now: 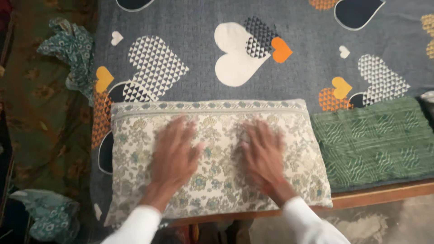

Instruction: The person arranges several pillows on a bed with a heart-patterned sheet, smoothing and repositioning them. They then fold a dark gray pillowcase and place it on the bed, followed by smoothing the sheet and adjusting the pillows again.

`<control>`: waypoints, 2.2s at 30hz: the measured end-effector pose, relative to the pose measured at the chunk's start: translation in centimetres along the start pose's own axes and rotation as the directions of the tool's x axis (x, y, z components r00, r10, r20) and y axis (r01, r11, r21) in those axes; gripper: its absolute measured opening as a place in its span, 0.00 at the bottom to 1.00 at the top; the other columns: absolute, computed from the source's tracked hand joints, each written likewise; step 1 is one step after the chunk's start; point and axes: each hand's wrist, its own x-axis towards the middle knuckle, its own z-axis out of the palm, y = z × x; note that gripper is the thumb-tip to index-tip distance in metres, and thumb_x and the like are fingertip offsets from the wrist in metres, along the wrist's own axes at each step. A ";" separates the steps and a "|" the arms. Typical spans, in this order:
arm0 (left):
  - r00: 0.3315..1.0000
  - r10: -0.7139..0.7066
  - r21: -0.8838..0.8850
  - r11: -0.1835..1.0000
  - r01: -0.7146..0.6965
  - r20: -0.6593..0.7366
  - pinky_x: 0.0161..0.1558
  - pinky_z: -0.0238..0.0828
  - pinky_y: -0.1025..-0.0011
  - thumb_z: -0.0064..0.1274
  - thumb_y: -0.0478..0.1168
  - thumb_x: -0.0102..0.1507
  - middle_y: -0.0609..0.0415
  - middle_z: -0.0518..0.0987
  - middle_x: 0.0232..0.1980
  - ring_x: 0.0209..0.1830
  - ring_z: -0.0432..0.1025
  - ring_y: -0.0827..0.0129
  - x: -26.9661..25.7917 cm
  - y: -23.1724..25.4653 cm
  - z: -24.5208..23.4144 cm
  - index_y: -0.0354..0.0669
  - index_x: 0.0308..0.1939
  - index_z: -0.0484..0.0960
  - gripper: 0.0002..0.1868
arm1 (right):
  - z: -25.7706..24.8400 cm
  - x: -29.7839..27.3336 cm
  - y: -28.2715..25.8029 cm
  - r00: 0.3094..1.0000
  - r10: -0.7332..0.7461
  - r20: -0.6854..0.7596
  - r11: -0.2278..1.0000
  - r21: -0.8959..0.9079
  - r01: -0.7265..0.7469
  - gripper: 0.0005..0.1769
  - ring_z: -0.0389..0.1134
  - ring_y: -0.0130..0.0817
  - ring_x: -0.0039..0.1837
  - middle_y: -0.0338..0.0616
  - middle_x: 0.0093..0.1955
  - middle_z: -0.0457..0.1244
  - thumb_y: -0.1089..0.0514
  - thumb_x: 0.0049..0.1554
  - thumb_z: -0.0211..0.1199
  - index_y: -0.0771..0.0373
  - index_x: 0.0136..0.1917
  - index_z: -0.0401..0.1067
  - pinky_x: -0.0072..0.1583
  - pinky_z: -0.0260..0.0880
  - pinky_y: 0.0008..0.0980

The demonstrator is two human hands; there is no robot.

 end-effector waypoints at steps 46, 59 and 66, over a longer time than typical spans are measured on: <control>0.990 -0.117 0.179 0.975 0.130 -0.079 0.75 0.29 0.45 0.24 0.69 0.67 0.46 0.45 0.82 0.81 0.40 0.52 -3.8 -6.1 -0.2 0.52 0.79 0.47 0.42 | -2.3 -1.0 2.4 0.973 0.223 0.063 0.967 -0.142 -0.213 0.42 0.34 0.48 0.84 0.51 0.85 0.35 0.34 0.64 0.36 0.59 0.83 0.39 0.76 0.23 0.61; 0.928 -0.333 -0.060 0.943 0.327 -0.167 0.75 0.24 0.36 0.27 0.77 0.64 0.39 0.44 0.83 0.83 0.40 0.48 -5.5 -6.7 1.1 0.40 0.80 0.46 0.54 | 0.1 -3.1 7.6 0.933 0.337 -0.128 0.941 0.070 -0.330 0.39 0.39 0.48 0.85 0.50 0.85 0.42 0.36 0.65 0.43 0.50 0.84 0.48 0.79 0.28 0.62; 0.965 -0.221 0.066 0.970 0.232 -0.139 0.76 0.23 0.39 0.26 0.78 0.63 0.44 0.48 0.83 0.83 0.40 0.51 1.5 -4.5 1.4 0.51 0.80 0.51 0.51 | -0.4 -1.3 6.5 0.951 0.292 -0.099 0.957 0.022 -0.291 0.39 0.40 0.49 0.85 0.49 0.85 0.43 0.35 0.63 0.46 0.48 0.83 0.50 0.78 0.31 0.59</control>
